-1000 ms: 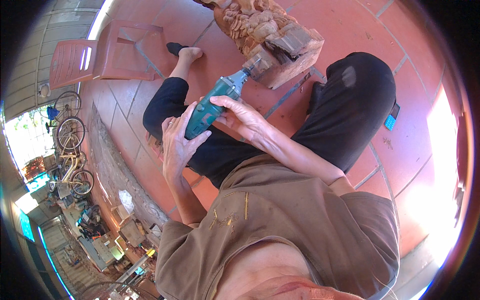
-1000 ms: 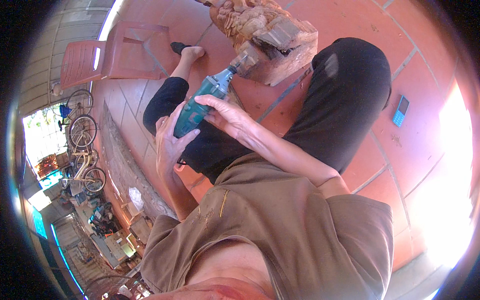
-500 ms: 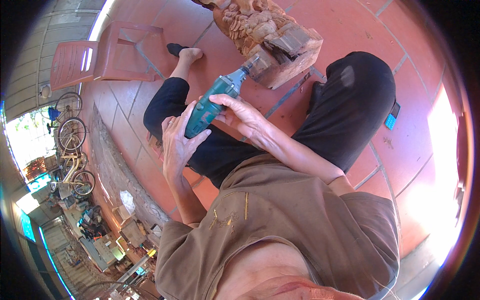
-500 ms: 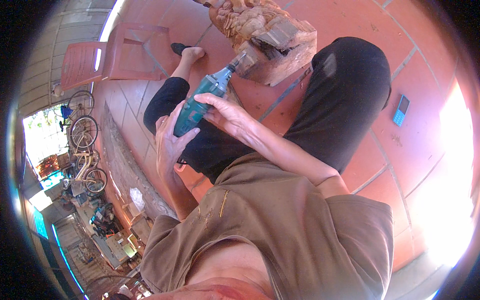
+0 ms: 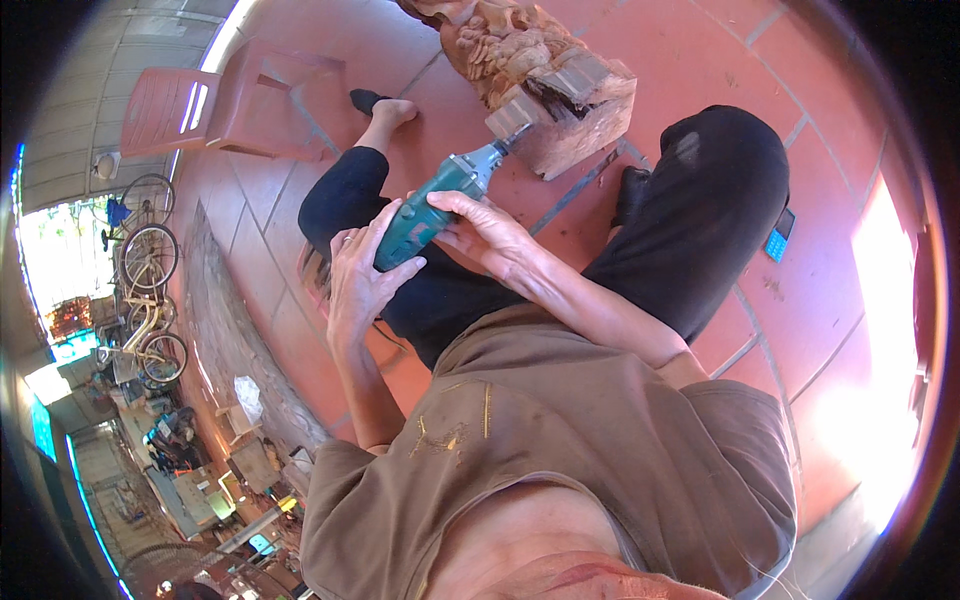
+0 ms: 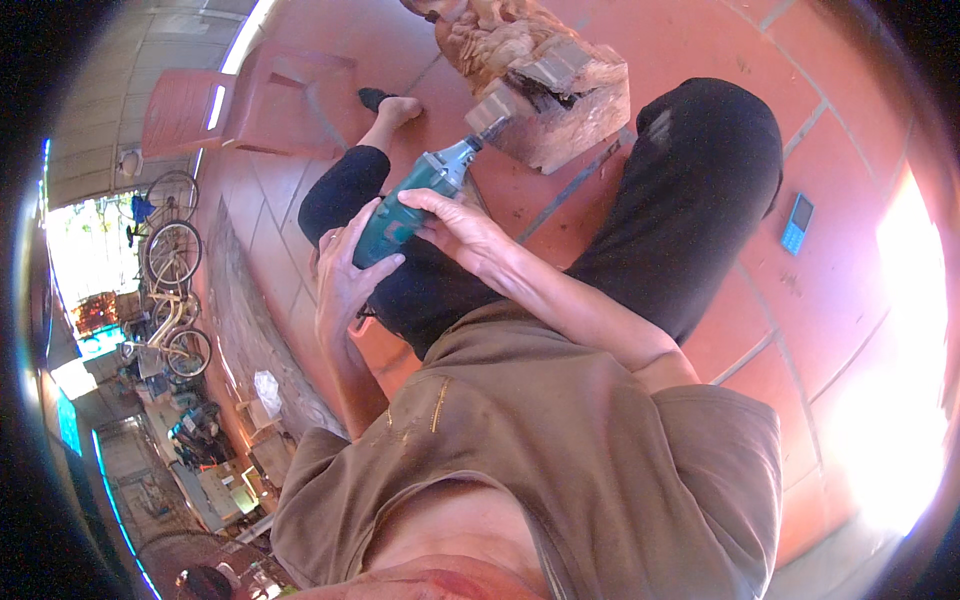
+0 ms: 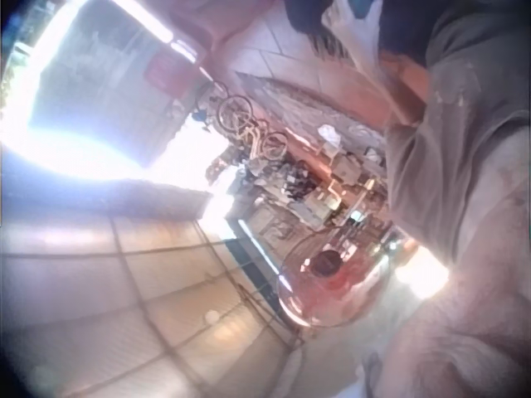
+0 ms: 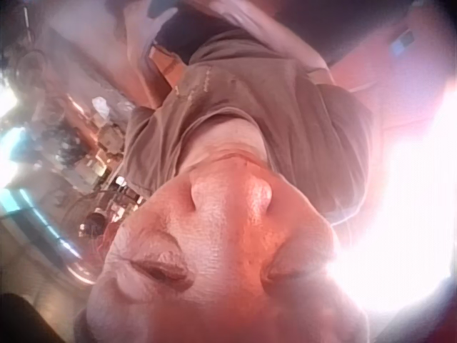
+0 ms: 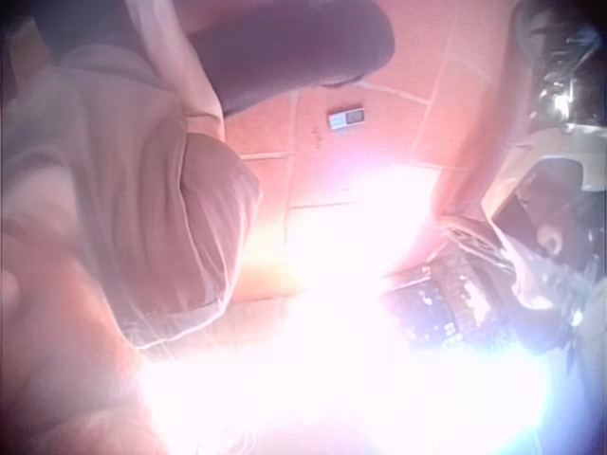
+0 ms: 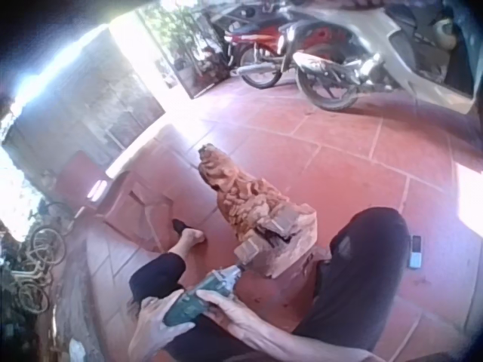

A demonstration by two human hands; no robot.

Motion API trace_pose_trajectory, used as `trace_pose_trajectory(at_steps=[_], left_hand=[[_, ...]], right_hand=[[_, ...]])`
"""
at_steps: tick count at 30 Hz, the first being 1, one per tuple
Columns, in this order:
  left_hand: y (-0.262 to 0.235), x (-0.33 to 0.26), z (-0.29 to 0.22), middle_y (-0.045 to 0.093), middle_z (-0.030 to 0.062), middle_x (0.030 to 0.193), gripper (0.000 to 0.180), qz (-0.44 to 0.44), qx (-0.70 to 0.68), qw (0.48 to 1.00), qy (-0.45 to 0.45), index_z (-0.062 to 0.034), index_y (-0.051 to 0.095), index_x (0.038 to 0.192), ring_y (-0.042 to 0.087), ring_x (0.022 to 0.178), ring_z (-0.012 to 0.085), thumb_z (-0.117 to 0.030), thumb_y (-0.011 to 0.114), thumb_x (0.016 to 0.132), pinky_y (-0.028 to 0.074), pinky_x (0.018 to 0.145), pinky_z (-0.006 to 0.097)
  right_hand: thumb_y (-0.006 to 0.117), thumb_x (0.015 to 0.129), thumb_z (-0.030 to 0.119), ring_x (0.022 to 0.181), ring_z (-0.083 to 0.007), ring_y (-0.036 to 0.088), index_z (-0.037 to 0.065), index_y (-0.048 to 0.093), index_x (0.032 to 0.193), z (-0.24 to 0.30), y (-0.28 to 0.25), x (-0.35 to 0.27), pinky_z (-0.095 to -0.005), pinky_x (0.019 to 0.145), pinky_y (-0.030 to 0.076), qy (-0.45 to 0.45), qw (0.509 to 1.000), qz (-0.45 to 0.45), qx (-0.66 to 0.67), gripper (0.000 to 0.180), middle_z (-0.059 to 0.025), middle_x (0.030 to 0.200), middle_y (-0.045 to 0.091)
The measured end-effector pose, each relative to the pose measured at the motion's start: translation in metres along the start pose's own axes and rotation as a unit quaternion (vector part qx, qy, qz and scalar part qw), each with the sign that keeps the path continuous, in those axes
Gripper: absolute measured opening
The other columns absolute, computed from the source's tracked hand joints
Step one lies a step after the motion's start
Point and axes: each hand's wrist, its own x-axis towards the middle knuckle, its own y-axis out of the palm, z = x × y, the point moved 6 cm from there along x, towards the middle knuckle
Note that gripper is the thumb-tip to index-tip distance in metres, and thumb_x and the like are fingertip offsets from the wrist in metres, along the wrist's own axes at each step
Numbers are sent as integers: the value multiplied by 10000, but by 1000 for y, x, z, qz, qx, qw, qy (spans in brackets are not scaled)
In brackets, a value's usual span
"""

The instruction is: The person uses a green rotary tool to carve details into a wooden sculpture placed on the floor. They hold the tool with both hands and guide it along the surface of the wood, removing material to refine the shape.

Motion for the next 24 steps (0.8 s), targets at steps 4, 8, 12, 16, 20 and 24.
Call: trace_pose_trajectory(at_steps=[4,8,12,16,20,24], left_hand=[[-3,-13,-2,691,95,1055,813,-50,4,999,-16,-124,541,1380,635,924,261,-202,866,639,405,962,403],[-16,-23,-6,687,111,1027,816,-86,19,996,-19,-142,547,1379,631,916,267,-215,875,635,419,955,414],[-25,-21,-19,682,121,1007,822,-85,37,995,-18,-137,536,1386,629,925,274,-212,875,640,415,965,413],[-33,-19,-26,675,132,990,828,-85,29,996,-15,-121,527,1387,623,924,284,-206,875,641,398,982,414],[-34,-17,-28,671,142,1003,814,-80,24,997,4,-105,530,1374,624,928,290,-204,874,643,387,988,414],[-30,-17,-20,668,141,1072,801,-77,3,997,-7,-112,530,1372,602,980,304,-206,870,653,396,988,419]], right_hand=[[791,821,144,1030,-135,616,130,599,1078,2,13,1,-331,974,479,-13,998,51,-17,321,-3,1052,654],[790,821,143,1059,-156,617,111,581,1133,4,30,-3,-342,1000,474,-14,997,74,-28,377,-30,1099,651],[791,827,159,1051,-162,627,101,579,1130,8,37,-10,-339,985,489,-17,997,80,-6,374,-39,1107,655],[793,828,158,1019,-158,635,109,582,1096,12,39,-13,-347,953,514,-10,996,91,-9,344,-24,1069,658],[764,851,153,1172,-191,599,59,566,1202,13,35,-12,-371,1092,429,-17,996,84,-9,413,-105,1230,644],[765,849,158,1187,-198,590,59,567,1206,12,29,-9,-378,1095,419,3,998,60,0,420,-110,1244,638]])
